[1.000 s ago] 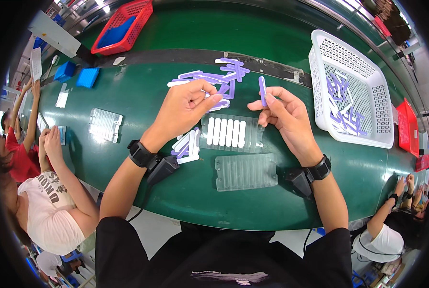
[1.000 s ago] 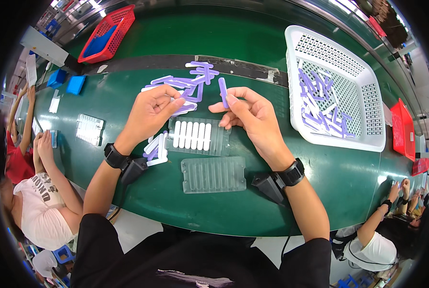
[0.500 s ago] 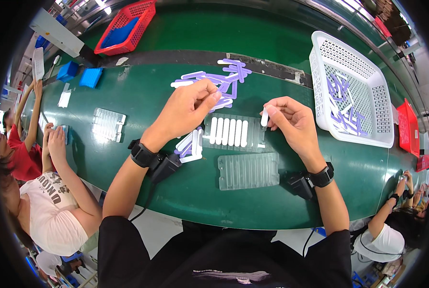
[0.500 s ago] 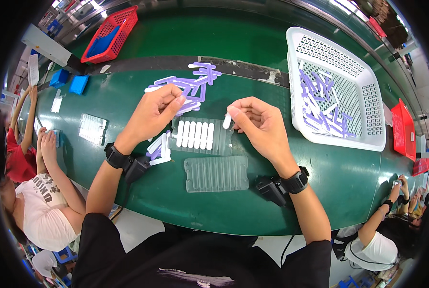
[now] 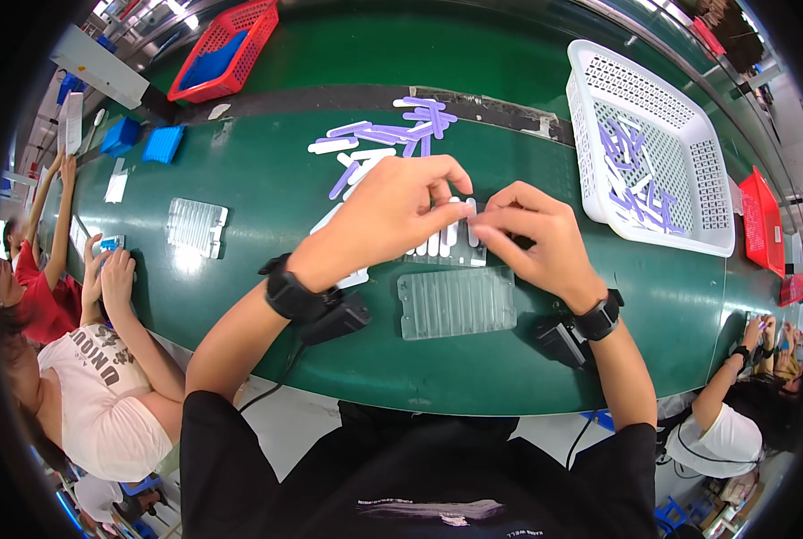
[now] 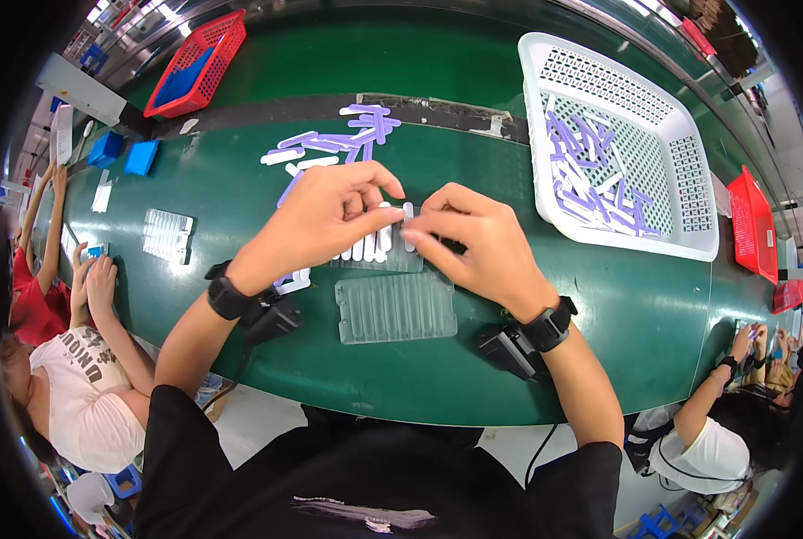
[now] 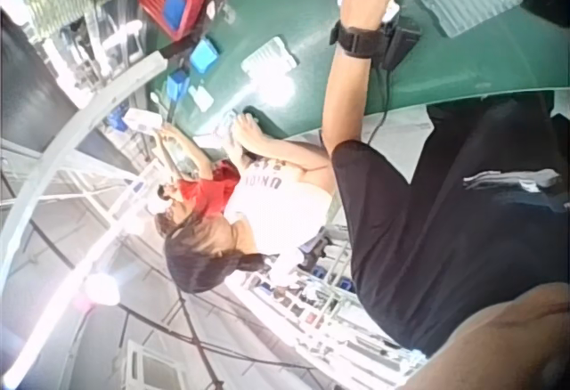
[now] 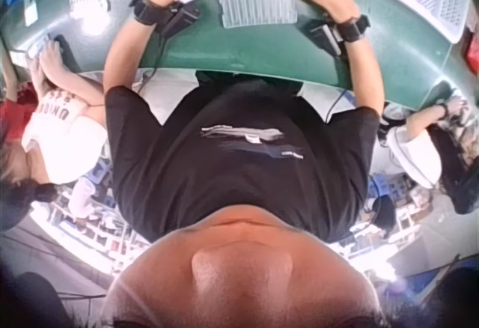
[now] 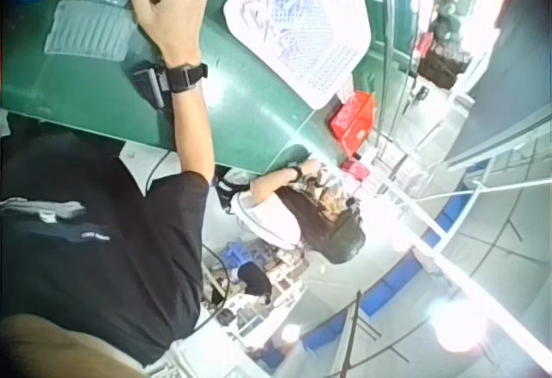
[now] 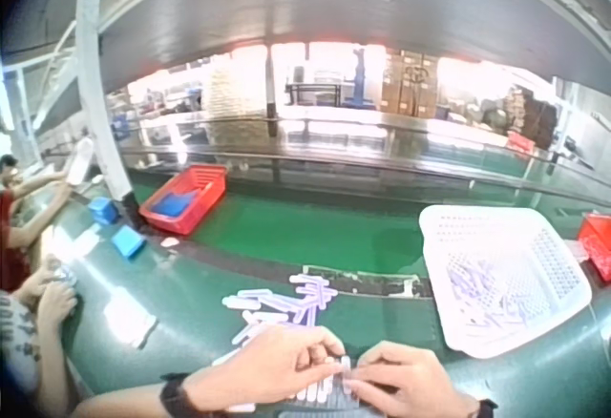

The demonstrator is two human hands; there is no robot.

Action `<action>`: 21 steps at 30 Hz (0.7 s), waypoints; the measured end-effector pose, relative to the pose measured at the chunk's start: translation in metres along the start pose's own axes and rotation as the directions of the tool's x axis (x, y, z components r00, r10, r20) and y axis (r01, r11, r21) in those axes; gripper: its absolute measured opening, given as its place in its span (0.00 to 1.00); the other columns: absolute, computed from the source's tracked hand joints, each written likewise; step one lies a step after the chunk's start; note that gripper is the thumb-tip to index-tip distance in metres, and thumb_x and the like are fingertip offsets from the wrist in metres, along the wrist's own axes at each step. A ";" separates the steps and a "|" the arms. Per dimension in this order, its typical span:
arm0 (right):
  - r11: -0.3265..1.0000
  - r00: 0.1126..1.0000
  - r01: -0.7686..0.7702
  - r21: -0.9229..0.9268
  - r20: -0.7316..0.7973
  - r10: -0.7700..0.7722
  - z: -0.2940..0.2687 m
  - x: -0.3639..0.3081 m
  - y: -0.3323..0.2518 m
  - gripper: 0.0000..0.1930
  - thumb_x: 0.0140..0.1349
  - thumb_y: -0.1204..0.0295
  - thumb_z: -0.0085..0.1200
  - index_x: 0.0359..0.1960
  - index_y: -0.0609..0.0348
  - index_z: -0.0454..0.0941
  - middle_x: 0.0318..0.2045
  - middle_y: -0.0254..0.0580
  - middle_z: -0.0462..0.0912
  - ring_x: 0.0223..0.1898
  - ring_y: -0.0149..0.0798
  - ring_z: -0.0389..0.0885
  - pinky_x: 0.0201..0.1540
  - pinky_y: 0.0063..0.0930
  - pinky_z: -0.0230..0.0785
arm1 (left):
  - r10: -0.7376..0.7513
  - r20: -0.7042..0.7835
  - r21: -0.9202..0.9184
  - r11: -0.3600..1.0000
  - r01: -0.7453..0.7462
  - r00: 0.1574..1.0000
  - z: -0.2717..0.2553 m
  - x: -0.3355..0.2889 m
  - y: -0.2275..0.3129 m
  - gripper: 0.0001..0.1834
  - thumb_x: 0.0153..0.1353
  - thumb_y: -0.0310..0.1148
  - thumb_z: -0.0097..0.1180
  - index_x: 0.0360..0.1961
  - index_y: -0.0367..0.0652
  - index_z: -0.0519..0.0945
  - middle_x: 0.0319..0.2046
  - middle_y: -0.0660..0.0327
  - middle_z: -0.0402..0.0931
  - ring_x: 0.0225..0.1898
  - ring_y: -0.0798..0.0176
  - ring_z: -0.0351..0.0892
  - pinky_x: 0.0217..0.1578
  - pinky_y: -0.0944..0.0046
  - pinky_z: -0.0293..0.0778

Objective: The recorder is assembling small plastic components by placing white and purple plastic strips into designated slots within clear plastic trays.

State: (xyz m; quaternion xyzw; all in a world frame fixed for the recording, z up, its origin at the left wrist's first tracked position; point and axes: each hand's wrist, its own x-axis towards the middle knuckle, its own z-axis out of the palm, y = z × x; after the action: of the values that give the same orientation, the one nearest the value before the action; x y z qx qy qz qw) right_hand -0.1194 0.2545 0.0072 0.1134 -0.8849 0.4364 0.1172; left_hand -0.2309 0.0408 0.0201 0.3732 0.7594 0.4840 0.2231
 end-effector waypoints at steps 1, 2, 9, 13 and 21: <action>0.994 0.995 0.074 -0.084 0.067 -0.068 -0.005 -0.001 -0.006 0.10 0.61 0.70 0.71 0.43 0.57 0.89 0.36 0.33 0.80 0.27 0.30 0.77 0.32 0.25 0.73 | 0.054 -0.041 0.066 0.996 -0.051 0.998 0.004 0.001 0.002 0.08 0.66 0.31 0.67 0.40 0.37 0.84 0.20 0.66 0.76 0.21 0.75 0.71 0.23 0.68 0.63; 0.975 0.982 0.150 -0.163 0.138 -0.128 -0.009 -0.003 -0.010 0.13 0.60 0.68 0.71 0.46 0.55 0.89 0.39 0.33 0.80 0.30 0.32 0.78 0.34 0.28 0.75 | 0.240 -0.097 0.300 0.932 -0.202 0.966 0.009 0.004 -0.002 0.09 0.64 0.34 0.69 0.39 0.40 0.84 0.19 0.64 0.76 0.18 0.67 0.73 0.22 0.64 0.64; 0.854 0.943 0.303 -0.423 0.264 -0.203 -0.017 -0.012 -0.022 0.22 0.56 0.61 0.72 0.53 0.49 0.88 0.49 0.34 0.77 0.38 0.36 0.77 0.39 0.33 0.78 | 0.449 0.088 0.672 0.632 -0.385 0.889 0.011 -0.033 0.004 0.12 0.66 0.38 0.67 0.47 0.45 0.85 0.18 0.64 0.77 0.19 0.58 0.78 0.20 0.59 0.67; 0.890 0.946 0.253 -0.378 0.288 -0.146 -0.021 -0.013 -0.022 0.21 0.55 0.62 0.72 0.52 0.47 0.88 0.49 0.35 0.77 0.38 0.37 0.78 0.39 0.33 0.78 | 0.315 0.250 0.766 0.514 -0.385 0.916 0.014 -0.053 0.010 0.15 0.66 0.40 0.66 0.49 0.44 0.86 0.17 0.66 0.74 0.17 0.61 0.77 0.18 0.60 0.67; 0.978 0.955 0.179 -0.110 0.260 -0.145 -0.020 -0.019 -0.028 0.20 0.57 0.67 0.72 0.53 0.48 0.87 0.52 0.38 0.79 0.42 0.40 0.79 0.43 0.34 0.78 | 0.455 0.236 0.708 0.525 -0.472 0.859 -0.002 -0.062 0.009 0.20 0.63 0.43 0.69 0.53 0.47 0.85 0.16 0.66 0.72 0.18 0.60 0.78 0.19 0.60 0.68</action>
State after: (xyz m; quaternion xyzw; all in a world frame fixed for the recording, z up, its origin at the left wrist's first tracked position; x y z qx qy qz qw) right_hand -0.0909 0.2557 0.0338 0.2318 -0.9072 0.3478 0.0474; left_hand -0.1909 -0.0062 0.0273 0.6238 0.7594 0.1676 -0.0780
